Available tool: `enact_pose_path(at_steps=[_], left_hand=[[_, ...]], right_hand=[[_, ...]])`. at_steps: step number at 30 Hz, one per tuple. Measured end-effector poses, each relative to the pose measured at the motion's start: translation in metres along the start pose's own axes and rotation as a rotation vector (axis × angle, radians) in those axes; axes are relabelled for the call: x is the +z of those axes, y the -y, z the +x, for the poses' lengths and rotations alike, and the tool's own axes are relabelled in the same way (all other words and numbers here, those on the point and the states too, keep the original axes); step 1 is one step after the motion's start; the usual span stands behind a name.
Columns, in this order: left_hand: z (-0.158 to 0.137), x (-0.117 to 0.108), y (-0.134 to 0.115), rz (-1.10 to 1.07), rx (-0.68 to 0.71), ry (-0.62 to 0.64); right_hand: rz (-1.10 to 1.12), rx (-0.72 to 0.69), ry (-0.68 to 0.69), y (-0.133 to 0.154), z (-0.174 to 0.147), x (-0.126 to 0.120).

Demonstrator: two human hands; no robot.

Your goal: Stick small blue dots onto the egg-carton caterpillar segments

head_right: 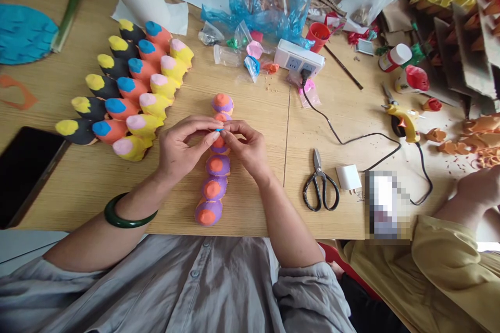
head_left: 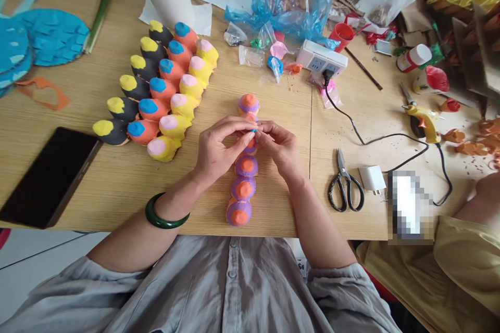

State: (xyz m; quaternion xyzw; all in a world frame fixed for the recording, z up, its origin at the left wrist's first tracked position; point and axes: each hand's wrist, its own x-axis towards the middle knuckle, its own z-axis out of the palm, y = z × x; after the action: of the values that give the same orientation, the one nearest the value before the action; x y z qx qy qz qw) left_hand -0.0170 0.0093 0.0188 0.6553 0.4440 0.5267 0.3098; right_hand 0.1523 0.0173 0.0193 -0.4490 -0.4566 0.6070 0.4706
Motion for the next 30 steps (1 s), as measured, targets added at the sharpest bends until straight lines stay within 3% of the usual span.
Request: enact_pose_path(at_steps=[5,13,23,30], left_hand=[[-0.0017,0.0017,0.0014,-0.064,-0.131,-0.054],[0.0017,0.0046,0.0054,-0.39,-0.328,-0.218],[0.0044,0.0046,-0.0011,-0.589,-0.496,-0.156],[0.0063,0.0023,0.0025,-0.648,-0.576,-0.181]], right_hand=[[0.056,0.029,-0.035,0.0,0.0007,0.0002],[0.125,0.04,-0.073,0.002,0.0011,-0.0004],[0.161,0.036,-0.063,-0.003,0.0039,-0.0026],[0.137,0.049,-0.06,-0.0053,0.0048,-0.0038]])
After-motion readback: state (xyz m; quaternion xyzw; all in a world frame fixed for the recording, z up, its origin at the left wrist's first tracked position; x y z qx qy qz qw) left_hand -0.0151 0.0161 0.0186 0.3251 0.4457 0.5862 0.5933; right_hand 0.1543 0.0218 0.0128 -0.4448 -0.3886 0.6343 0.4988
